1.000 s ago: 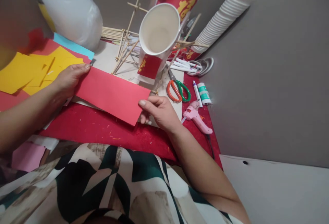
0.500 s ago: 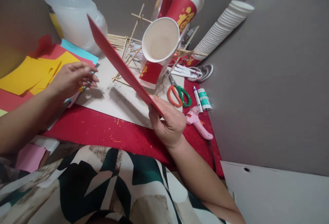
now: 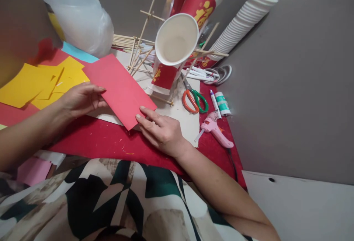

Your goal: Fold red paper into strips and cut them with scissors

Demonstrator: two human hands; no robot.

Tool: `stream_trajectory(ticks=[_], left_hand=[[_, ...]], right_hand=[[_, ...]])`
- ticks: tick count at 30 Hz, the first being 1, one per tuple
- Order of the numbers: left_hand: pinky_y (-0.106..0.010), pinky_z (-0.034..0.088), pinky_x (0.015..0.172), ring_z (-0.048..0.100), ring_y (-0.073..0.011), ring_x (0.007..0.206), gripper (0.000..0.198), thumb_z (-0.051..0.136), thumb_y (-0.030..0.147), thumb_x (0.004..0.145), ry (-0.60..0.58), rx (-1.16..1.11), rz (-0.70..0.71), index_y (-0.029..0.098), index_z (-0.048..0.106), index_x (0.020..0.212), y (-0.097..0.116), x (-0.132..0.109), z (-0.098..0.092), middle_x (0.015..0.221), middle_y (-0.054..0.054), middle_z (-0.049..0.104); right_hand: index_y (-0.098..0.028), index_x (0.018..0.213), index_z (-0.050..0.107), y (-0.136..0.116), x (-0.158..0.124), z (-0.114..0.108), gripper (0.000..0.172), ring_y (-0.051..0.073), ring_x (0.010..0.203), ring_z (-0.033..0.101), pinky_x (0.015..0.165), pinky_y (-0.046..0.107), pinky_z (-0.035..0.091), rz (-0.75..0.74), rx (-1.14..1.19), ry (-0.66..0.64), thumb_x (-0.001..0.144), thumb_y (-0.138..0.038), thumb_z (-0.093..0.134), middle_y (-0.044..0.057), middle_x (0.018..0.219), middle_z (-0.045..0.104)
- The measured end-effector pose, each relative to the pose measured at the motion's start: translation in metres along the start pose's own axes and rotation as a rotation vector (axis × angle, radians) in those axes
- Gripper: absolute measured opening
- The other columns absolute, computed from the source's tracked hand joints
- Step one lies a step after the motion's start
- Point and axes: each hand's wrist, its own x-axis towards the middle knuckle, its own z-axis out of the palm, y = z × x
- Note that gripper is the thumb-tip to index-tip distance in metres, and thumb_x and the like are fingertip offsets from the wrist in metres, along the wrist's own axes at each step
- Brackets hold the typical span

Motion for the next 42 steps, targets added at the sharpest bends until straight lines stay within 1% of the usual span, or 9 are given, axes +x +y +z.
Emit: stream_trajectory(ticks=[3, 7, 9, 13, 16, 19, 30, 37, 42], left_hand=[[-0.025, 0.060, 0.065, 0.070, -0.0141, 0.068, 0.012, 0.063, 0.005, 0.075, 0.034, -0.005, 0.039, 0.013, 0.070, 0.080, 0.004, 0.003, -0.007, 0.078, -0.004, 0.074], [-0.028, 0.061, 0.067, 0.071, -0.0164, 0.071, 0.011, 0.069, 0.011, 0.074, -0.039, 0.057, 0.067, 0.015, 0.073, 0.083, 0.008, 0.000, -0.013, 0.083, -0.004, 0.076], [-0.027, 0.060, 0.065, 0.070, -0.0161, 0.066, 0.007, 0.072, 0.012, 0.072, -0.096, 0.099, 0.058, 0.014, 0.073, 0.080, 0.007, -0.001, -0.013, 0.077, -0.004, 0.075], [-0.025, 0.058, 0.059, 0.070, -0.0163, 0.062, 0.013, 0.079, 0.016, 0.069, -0.203, 0.151, 0.040, 0.014, 0.072, 0.081, 0.002, -0.002, -0.011, 0.074, -0.004, 0.074], [-0.026, 0.059, 0.061, 0.072, -0.0176, 0.064, 0.021, 0.085, 0.021, 0.068, -0.266, 0.150, 0.030, 0.011, 0.073, 0.081, -0.002, 0.000, -0.012, 0.077, -0.005, 0.076], [-0.026, 0.060, 0.062, 0.072, -0.0174, 0.065, 0.030, 0.092, 0.028, 0.066, -0.298, 0.127, 0.015, 0.010, 0.074, 0.081, -0.005, 0.001, -0.014, 0.076, -0.006, 0.076], [-0.021, 0.058, 0.056, 0.070, -0.0145, 0.061, 0.037, 0.094, 0.042, 0.066, -0.294, 0.091, 0.019, 0.011, 0.075, 0.073, -0.003, 0.004, -0.017, 0.070, -0.005, 0.075], [-0.024, 0.056, 0.050, 0.068, -0.0168, 0.054, 0.024, 0.079, 0.031, 0.082, -0.238, 0.180, 0.002, 0.012, 0.074, 0.069, -0.003, 0.005, -0.013, 0.062, -0.007, 0.071], [-0.026, 0.056, 0.050, 0.068, -0.0173, 0.052, 0.023, 0.068, 0.021, 0.088, -0.228, 0.168, -0.065, 0.012, 0.073, 0.068, -0.005, 0.003, -0.007, 0.062, -0.007, 0.070]], right_hand=[[-0.027, 0.127, 0.073, -0.001, -0.001, -0.006, 0.035, 0.025, 0.099, 0.079, 0.081, 0.040, 0.067, 0.092, 0.212, 0.147, 0.093, -0.023, 0.064, 0.011, 0.125, 0.077], [-0.029, 0.115, 0.078, 0.001, 0.000, -0.012, 0.023, 0.016, 0.063, 0.073, 0.061, 0.032, 0.062, 0.452, 0.508, 0.388, 0.096, -0.028, 0.064, 0.005, 0.099, 0.081], [-0.025, 0.103, 0.080, 0.002, 0.003, -0.012, 0.023, 0.015, 0.058, 0.070, 0.055, 0.028, 0.058, 0.633, 0.653, 0.316, 0.097, -0.041, 0.065, 0.005, 0.086, 0.080], [-0.019, 0.084, 0.079, -0.001, 0.010, -0.009, 0.050, 0.016, 0.053, 0.067, 0.049, 0.026, 0.054, 0.845, 0.907, -0.005, 0.083, -0.068, 0.070, 0.003, 0.066, 0.073], [-0.018, 0.071, 0.075, -0.007, 0.011, -0.009, 0.049, 0.013, 0.045, 0.061, 0.045, 0.023, 0.047, 0.886, 0.987, -0.181, 0.076, -0.067, 0.078, 0.001, 0.053, 0.067], [-0.018, 0.062, 0.070, -0.009, 0.010, -0.008, 0.046, 0.011, 0.046, 0.061, 0.052, 0.022, 0.049, 0.893, 1.019, -0.252, 0.082, -0.059, 0.077, 0.002, 0.051, 0.068], [-0.014, 0.073, 0.077, -0.001, 0.012, -0.003, 0.061, 0.013, 0.054, 0.069, 0.057, 0.024, 0.055, 0.911, 1.219, -0.549, 0.086, -0.072, 0.065, 0.011, 0.068, 0.078], [-0.019, 0.069, 0.072, 0.002, 0.009, 0.003, 0.068, 0.017, 0.054, 0.067, 0.053, 0.027, 0.053, 0.945, 1.284, -0.380, 0.081, -0.084, 0.057, 0.004, 0.057, 0.068], [-0.018, 0.062, 0.066, -0.003, 0.012, 0.004, 0.053, 0.009, 0.046, 0.048, 0.048, 0.023, 0.041, 0.932, 1.081, -0.260, 0.076, -0.067, 0.077, -0.003, 0.050, 0.055]])
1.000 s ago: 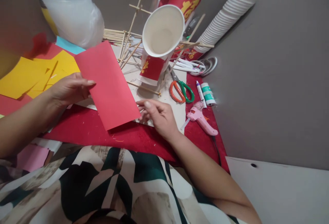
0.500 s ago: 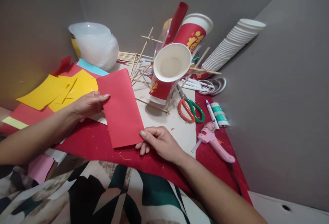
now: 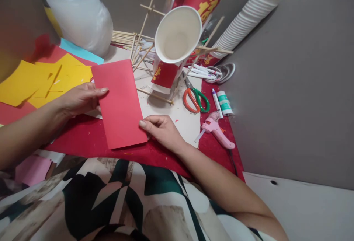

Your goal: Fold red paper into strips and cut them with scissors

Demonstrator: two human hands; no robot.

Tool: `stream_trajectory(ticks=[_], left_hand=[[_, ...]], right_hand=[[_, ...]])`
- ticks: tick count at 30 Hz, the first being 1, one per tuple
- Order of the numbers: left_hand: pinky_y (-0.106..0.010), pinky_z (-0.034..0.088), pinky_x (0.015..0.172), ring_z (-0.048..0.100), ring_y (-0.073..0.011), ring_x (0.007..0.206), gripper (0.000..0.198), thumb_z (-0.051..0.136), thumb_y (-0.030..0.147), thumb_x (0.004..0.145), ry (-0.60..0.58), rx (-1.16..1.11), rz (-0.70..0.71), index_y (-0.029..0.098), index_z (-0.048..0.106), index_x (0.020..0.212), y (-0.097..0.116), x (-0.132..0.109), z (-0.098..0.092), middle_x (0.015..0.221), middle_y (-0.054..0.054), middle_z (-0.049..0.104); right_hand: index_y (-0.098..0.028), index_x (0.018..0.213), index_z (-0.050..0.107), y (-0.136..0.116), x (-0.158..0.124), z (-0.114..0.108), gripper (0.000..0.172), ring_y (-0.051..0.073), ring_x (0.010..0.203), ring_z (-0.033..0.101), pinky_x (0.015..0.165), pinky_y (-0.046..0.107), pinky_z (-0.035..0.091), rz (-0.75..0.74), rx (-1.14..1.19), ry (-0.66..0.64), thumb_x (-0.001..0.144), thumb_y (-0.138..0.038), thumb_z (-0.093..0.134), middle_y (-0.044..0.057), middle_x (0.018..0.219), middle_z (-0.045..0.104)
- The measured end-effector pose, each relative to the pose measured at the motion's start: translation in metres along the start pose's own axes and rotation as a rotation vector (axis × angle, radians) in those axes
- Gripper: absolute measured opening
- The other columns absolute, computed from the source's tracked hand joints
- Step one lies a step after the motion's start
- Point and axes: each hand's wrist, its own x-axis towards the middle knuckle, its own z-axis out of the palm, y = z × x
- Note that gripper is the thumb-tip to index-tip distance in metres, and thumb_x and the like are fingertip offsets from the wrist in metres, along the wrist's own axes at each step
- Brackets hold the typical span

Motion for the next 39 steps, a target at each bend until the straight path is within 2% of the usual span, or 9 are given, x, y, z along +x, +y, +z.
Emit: stream_trajectory(ticks=[3, 6, 9, 11, 16, 20, 27, 34, 39], left_hand=[[-0.030, 0.060, 0.056, 0.072, -0.0202, 0.059, 0.016, 0.072, 0.021, 0.085, -0.019, -0.005, -0.033, 0.011, 0.075, 0.073, -0.001, -0.001, 0.002, 0.070, -0.009, 0.075], [-0.031, 0.062, 0.062, 0.075, -0.0215, 0.067, 0.013, 0.077, 0.023, 0.083, -0.008, 0.000, -0.038, 0.011, 0.076, 0.080, -0.002, -0.001, 0.001, 0.079, -0.010, 0.077], [-0.024, 0.057, 0.053, 0.070, -0.0166, 0.056, 0.023, 0.076, 0.028, 0.085, 0.027, -0.035, -0.008, 0.012, 0.072, 0.069, -0.002, 0.001, 0.000, 0.067, -0.006, 0.073], [-0.022, 0.054, 0.049, 0.066, -0.0143, 0.051, 0.029, 0.076, 0.031, 0.085, 0.036, -0.044, 0.004, 0.013, 0.069, 0.064, -0.002, 0.002, 0.001, 0.061, -0.004, 0.070], [-0.022, 0.056, 0.055, 0.069, -0.0147, 0.058, 0.031, 0.088, 0.040, 0.072, -0.077, -0.007, -0.057, 0.012, 0.074, 0.072, -0.009, 0.001, 0.004, 0.069, -0.006, 0.074], [-0.022, 0.056, 0.056, 0.067, -0.0132, 0.056, 0.037, 0.093, 0.044, 0.064, -0.124, 0.031, -0.053, 0.013, 0.074, 0.068, -0.014, 0.001, 0.006, 0.068, -0.004, 0.074], [-0.019, 0.048, 0.050, 0.060, -0.0102, 0.051, 0.027, 0.083, 0.036, 0.076, -0.020, 0.015, 0.096, 0.015, 0.072, 0.064, -0.008, 0.005, 0.003, 0.061, -0.002, 0.068], [-0.017, 0.045, 0.047, 0.054, -0.0075, 0.049, 0.022, 0.086, 0.029, 0.068, 0.069, -0.030, 0.218, 0.015, 0.069, 0.062, -0.007, 0.007, 0.003, 0.058, 0.001, 0.063], [-0.016, 0.046, 0.048, 0.056, -0.0067, 0.051, 0.020, 0.081, 0.028, 0.070, 0.142, -0.003, 0.282, 0.016, 0.068, 0.063, -0.009, 0.009, 0.005, 0.060, 0.003, 0.063]], right_hand=[[-0.017, 0.061, 0.067, -0.002, 0.000, 0.003, 0.049, 0.008, 0.046, 0.043, 0.049, 0.023, 0.040, -0.008, -0.015, 0.025, 0.078, -0.062, 0.077, -0.004, 0.050, 0.053], [-0.017, 0.061, 0.066, -0.003, -0.001, 0.004, 0.050, 0.008, 0.046, 0.044, 0.050, 0.023, 0.041, 0.002, -0.011, -0.012, 0.081, -0.062, 0.075, -0.004, 0.051, 0.054], [-0.017, 0.062, 0.067, -0.002, -0.001, 0.003, 0.050, 0.008, 0.047, 0.047, 0.051, 0.023, 0.044, 0.023, -0.007, -0.082, 0.081, -0.063, 0.075, -0.003, 0.052, 0.057], [-0.018, 0.063, 0.068, -0.001, 0.000, 0.004, 0.049, 0.009, 0.047, 0.050, 0.052, 0.023, 0.046, 0.031, 0.004, -0.080, 0.081, -0.063, 0.075, -0.003, 0.053, 0.059], [-0.018, 0.076, 0.075, 0.002, 0.003, 0.005, 0.043, 0.010, 0.047, 0.054, 0.052, 0.024, 0.050, 0.029, 0.062, 0.015, 0.076, -0.061, 0.080, -0.002, 0.056, 0.065], [-0.019, 0.068, 0.073, 0.001, 0.002, 0.005, 0.041, 0.010, 0.048, 0.056, 0.053, 0.024, 0.051, 0.023, 0.029, -0.002, 0.077, -0.057, 0.081, -0.001, 0.054, 0.066], [-0.019, 0.066, 0.072, -0.001, 0.001, 0.004, 0.041, 0.011, 0.048, 0.057, 0.052, 0.025, 0.051, 0.048, 0.009, -0.046, 0.077, -0.058, 0.080, 0.000, 0.055, 0.068], [-0.018, 0.065, 0.071, -0.002, 0.002, 0.005, 0.041, 0.010, 0.047, 0.056, 0.052, 0.024, 0.051, 0.039, 0.013, -0.060, 0.077, -0.056, 0.080, -0.001, 0.054, 0.066], [-0.018, 0.065, 0.071, -0.004, 0.003, 0.005, 0.040, 0.010, 0.046, 0.054, 0.051, 0.024, 0.050, 0.022, 0.013, -0.025, 0.077, -0.056, 0.081, -0.001, 0.052, 0.065]])
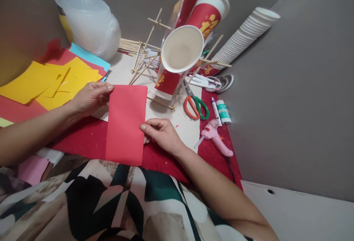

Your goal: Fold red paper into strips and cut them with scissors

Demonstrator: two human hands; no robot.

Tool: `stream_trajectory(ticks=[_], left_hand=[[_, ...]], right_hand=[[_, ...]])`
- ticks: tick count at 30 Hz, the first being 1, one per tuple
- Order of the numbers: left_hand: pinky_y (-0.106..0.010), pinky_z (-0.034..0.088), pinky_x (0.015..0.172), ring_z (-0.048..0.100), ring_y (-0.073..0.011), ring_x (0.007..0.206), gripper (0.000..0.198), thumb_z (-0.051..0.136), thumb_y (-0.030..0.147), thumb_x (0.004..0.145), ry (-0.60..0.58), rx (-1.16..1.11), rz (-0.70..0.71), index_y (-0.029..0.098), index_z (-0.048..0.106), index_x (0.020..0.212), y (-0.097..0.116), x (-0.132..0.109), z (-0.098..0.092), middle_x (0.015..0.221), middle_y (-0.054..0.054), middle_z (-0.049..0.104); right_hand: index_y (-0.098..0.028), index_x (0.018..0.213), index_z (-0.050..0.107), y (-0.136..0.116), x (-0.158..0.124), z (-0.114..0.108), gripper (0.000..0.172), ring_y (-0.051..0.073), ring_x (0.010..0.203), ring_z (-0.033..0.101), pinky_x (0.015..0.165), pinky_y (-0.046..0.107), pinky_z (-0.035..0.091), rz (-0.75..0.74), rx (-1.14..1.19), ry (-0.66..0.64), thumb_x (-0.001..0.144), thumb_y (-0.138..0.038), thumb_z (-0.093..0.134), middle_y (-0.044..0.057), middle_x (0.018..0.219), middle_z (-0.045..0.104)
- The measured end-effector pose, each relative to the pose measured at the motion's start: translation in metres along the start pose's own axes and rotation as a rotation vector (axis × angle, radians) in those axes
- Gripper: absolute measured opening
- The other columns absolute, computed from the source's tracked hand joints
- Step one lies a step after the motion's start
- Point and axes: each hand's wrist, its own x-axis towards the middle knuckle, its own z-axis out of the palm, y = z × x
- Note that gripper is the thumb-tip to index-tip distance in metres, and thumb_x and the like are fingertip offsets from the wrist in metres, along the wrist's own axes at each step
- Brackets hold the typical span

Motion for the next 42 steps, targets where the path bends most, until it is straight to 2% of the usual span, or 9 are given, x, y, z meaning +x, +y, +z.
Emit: stream_trajectory(ticks=[6, 11, 16, 21, 23, 26, 31, 36, 42], left_hand=[[-0.017, 0.047, 0.049, 0.058, -0.0076, 0.052, 0.015, 0.072, 0.024, 0.075, 0.081, 0.035, -0.006, 0.016, 0.064, 0.065, 0.004, -0.001, 0.003, 0.061, 0.002, 0.063], [-0.018, 0.048, 0.047, 0.060, -0.0086, 0.050, 0.011, 0.064, 0.022, 0.079, 0.222, -0.032, 0.059, 0.015, 0.066, 0.070, 0.015, 0.010, -0.015, 0.061, -0.001, 0.066], [-0.019, 0.046, 0.045, 0.055, -0.0081, 0.043, 0.023, 0.060, 0.025, 0.087, 0.290, 0.027, 0.178, 0.017, 0.061, 0.065, 0.025, 0.007, -0.020, 0.054, 0.001, 0.061], [-0.023, 0.053, 0.054, 0.068, -0.0138, 0.056, 0.026, 0.069, 0.035, 0.087, -0.012, 0.295, 0.201, 0.014, 0.073, 0.073, 0.027, -0.026, 0.001, 0.067, -0.006, 0.073], [-0.025, 0.059, 0.065, 0.075, -0.0187, 0.075, 0.027, 0.078, 0.035, 0.081, -0.172, 0.331, 0.140, 0.014, 0.078, 0.098, 0.024, -0.039, 0.010, 0.090, -0.010, 0.080], [-0.034, 0.061, 0.088, 0.072, -0.0268, 0.112, 0.062, 0.084, 0.035, 0.077, -0.313, 0.266, 0.099, 0.020, 0.067, 0.134, 0.016, -0.050, 0.018, 0.124, -0.013, 0.075], [-0.032, 0.056, 0.096, 0.069, -0.0270, 0.115, 0.043, 0.082, 0.046, 0.081, -0.287, 0.302, 0.210, 0.019, 0.073, 0.113, 0.007, -0.045, 0.014, 0.117, -0.010, 0.076], [-0.022, 0.055, 0.071, 0.072, -0.0160, 0.083, 0.029, 0.078, 0.036, 0.081, -0.139, 0.026, 0.067, 0.018, 0.072, 0.104, 0.009, -0.032, 0.003, 0.092, -0.003, 0.077], [-0.030, 0.061, 0.071, 0.076, -0.0189, 0.073, 0.023, 0.069, 0.019, 0.083, -0.034, -0.102, -0.125, 0.013, 0.070, 0.106, 0.015, -0.018, -0.003, 0.089, -0.010, 0.079]], right_hand=[[-0.019, 0.066, 0.072, 0.000, -0.001, 0.000, 0.041, 0.011, 0.046, 0.053, 0.051, 0.026, 0.050, -0.004, -0.036, 0.023, 0.075, -0.058, 0.080, -0.001, 0.052, 0.065], [-0.020, 0.065, 0.072, 0.003, -0.003, -0.002, 0.039, 0.012, 0.046, 0.053, 0.049, 0.026, 0.048, -0.047, -0.073, 0.026, 0.079, -0.056, 0.077, 0.000, 0.053, 0.065], [-0.023, 0.068, 0.072, -0.004, -0.013, -0.002, 0.032, 0.015, 0.051, 0.058, 0.050, 0.028, 0.048, -0.277, -0.217, 0.328, 0.082, -0.052, 0.074, 0.000, 0.058, 0.066], [-0.022, 0.072, 0.070, -0.016, -0.029, -0.005, 0.026, 0.015, 0.052, 0.054, 0.053, 0.029, 0.044, -0.652, -0.636, 0.548, 0.095, -0.032, 0.063, 0.001, 0.060, 0.063], [-0.021, 0.080, 0.072, -0.023, -0.031, -0.004, 0.021, 0.014, 0.052, 0.056, 0.054, 0.029, 0.043, -0.797, -0.888, 0.530, 0.096, -0.024, 0.059, 0.002, 0.062, 0.066], [-0.017, 0.105, 0.074, -0.034, -0.026, 0.004, 0.022, 0.016, 0.059, 0.064, 0.059, 0.029, 0.047, -0.953, -1.187, 0.464, 0.096, -0.017, 0.055, 0.006, 0.073, 0.075], [-0.012, 0.120, 0.071, -0.040, -0.002, 0.038, 0.030, 0.018, 0.063, 0.066, 0.060, 0.031, 0.046, -0.995, -1.436, 0.332, 0.099, -0.025, 0.055, 0.008, 0.076, 0.077], [-0.011, 0.118, 0.071, -0.041, 0.015, 0.056, 0.035, 0.018, 0.070, 0.069, 0.061, 0.029, 0.047, -0.964, -1.342, 0.174, 0.103, -0.035, 0.052, 0.010, 0.083, 0.078], [-0.018, 0.112, 0.076, -0.037, 0.013, 0.029, 0.025, 0.017, 0.069, 0.072, 0.065, 0.029, 0.055, -0.806, -0.961, 0.308, 0.098, -0.029, 0.058, 0.009, 0.085, 0.080]])
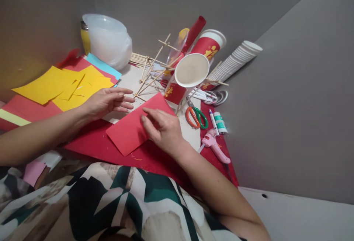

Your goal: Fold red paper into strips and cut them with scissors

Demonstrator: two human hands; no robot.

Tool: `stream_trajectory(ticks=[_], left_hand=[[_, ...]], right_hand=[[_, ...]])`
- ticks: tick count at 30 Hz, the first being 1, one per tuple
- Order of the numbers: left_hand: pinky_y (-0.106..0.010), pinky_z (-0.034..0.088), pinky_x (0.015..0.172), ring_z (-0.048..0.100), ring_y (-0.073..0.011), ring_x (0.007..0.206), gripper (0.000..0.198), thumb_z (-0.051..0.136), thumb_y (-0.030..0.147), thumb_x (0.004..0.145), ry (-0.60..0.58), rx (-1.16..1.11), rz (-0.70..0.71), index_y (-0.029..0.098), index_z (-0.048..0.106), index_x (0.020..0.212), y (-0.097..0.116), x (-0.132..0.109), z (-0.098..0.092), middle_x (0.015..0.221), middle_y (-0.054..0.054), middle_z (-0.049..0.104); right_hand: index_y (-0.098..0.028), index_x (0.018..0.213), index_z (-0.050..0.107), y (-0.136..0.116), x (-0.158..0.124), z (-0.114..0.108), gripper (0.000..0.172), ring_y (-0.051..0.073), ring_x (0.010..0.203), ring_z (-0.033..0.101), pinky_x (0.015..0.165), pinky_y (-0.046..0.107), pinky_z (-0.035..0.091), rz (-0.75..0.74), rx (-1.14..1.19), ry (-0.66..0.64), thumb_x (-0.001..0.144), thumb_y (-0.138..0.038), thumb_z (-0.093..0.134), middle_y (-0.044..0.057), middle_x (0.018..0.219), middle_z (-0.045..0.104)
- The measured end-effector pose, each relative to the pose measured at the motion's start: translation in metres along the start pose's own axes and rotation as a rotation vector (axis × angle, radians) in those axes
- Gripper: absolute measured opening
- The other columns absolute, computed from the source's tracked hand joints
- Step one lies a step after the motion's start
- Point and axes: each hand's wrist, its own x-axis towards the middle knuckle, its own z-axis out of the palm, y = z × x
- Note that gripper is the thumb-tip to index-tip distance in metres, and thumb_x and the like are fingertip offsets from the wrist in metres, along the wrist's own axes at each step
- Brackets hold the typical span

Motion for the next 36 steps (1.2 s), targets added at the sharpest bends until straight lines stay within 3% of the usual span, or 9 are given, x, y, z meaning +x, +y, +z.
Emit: stream_trajectory(ticks=[6, 11, 14, 20, 24, 26, 29, 33, 36], left_hand=[[-0.024, 0.054, 0.058, 0.070, -0.0155, 0.066, 0.036, 0.083, 0.045, 0.078, -0.039, 0.215, -0.094, 0.015, 0.072, 0.093, -0.021, 0.014, -0.006, 0.085, -0.010, 0.076], [-0.020, 0.029, 0.039, 0.048, -0.0092, 0.044, 0.037, 0.087, 0.044, 0.073, -0.129, 0.471, -0.095, 0.017, 0.078, 0.097, -0.028, 0.016, -0.003, 0.061, -0.001, 0.065], [-0.020, 0.031, 0.042, 0.046, -0.0075, 0.043, 0.028, 0.089, 0.034, 0.069, -0.185, 0.458, -0.187, 0.015, 0.078, 0.085, -0.023, 0.014, 0.003, 0.057, 0.000, 0.064], [-0.020, 0.050, 0.056, 0.064, -0.0102, 0.057, 0.024, 0.092, 0.024, 0.059, -0.083, 0.267, -0.160, 0.014, 0.075, 0.073, -0.004, 0.008, 0.001, 0.066, -0.001, 0.073], [-0.019, 0.050, 0.051, 0.063, -0.0100, 0.051, 0.027, 0.093, 0.023, 0.054, -0.014, 0.147, -0.073, 0.016, 0.073, 0.071, 0.006, 0.006, -0.006, 0.061, 0.001, 0.072], [-0.019, 0.050, 0.049, 0.063, -0.0100, 0.050, 0.028, 0.094, 0.023, 0.052, -0.017, 0.110, -0.051, 0.016, 0.073, 0.070, 0.009, 0.005, -0.008, 0.061, 0.001, 0.072], [-0.018, 0.050, 0.048, 0.063, -0.0101, 0.050, 0.027, 0.093, 0.022, 0.052, -0.042, 0.105, -0.054, 0.016, 0.073, 0.069, 0.009, 0.004, -0.007, 0.060, 0.002, 0.071], [-0.013, 0.041, 0.043, 0.054, -0.0047, 0.043, 0.022, 0.092, 0.019, 0.055, -0.096, 0.176, -0.066, 0.016, 0.073, 0.066, 0.009, 0.000, -0.003, 0.054, 0.004, 0.066], [-0.016, 0.050, 0.051, 0.064, -0.0083, 0.053, 0.024, 0.094, 0.023, 0.056, -0.168, 0.212, -0.110, 0.017, 0.076, 0.069, 0.008, -0.002, 0.001, 0.063, 0.002, 0.072]], right_hand=[[-0.019, 0.101, 0.079, 0.023, -0.027, 0.005, 0.022, 0.022, 0.081, 0.077, 0.072, 0.032, 0.059, 0.281, 0.204, -0.042, 0.095, -0.031, 0.062, 0.011, 0.096, 0.082], [-0.020, 0.098, 0.079, 0.024, -0.032, 0.011, 0.019, 0.020, 0.081, 0.078, 0.075, 0.032, 0.060, 0.225, 0.273, 0.020, 0.095, -0.027, 0.062, 0.009, 0.094, 0.083], [-0.021, 0.095, 0.079, 0.020, -0.032, 0.009, 0.016, 0.019, 0.074, 0.076, 0.068, 0.030, 0.059, 0.151, 0.286, 0.057, 0.094, -0.025, 0.063, 0.006, 0.086, 0.082], [-0.021, 0.073, 0.072, 0.022, -0.037, -0.002, 0.024, 0.012, 0.052, 0.062, 0.054, 0.025, 0.051, 0.335, 0.425, 0.505, 0.093, -0.033, 0.067, -0.002, 0.059, 0.067], [-0.022, 0.081, 0.067, 0.033, -0.029, -0.004, 0.023, 0.009, 0.052, 0.058, 0.046, 0.018, 0.047, 0.521, 0.715, 0.762, 0.086, -0.044, 0.074, -0.005, 0.065, 0.064], [-0.023, 0.088, 0.067, 0.036, -0.025, -0.004, 0.027, 0.008, 0.058, 0.061, 0.046, 0.016, 0.049, 0.613, 0.855, 0.746, 0.081, -0.046, 0.077, -0.005, 0.073, 0.066], [-0.024, 0.096, 0.069, 0.034, -0.024, -0.002, 0.040, 0.010, 0.066, 0.067, 0.047, 0.017, 0.053, 0.719, 0.998, 0.548, 0.075, -0.056, 0.080, -0.003, 0.082, 0.070], [-0.021, 0.078, 0.070, 0.024, -0.030, 0.002, 0.041, 0.012, 0.052, 0.064, 0.045, 0.021, 0.054, 0.754, 1.002, 0.311, 0.071, -0.058, 0.085, -0.004, 0.064, 0.066], [-0.019, 0.069, 0.072, 0.018, -0.036, 0.004, 0.036, 0.011, 0.044, 0.062, 0.047, 0.022, 0.053, 0.737, 0.917, 0.250, 0.074, -0.051, 0.086, -0.001, 0.055, 0.067]])
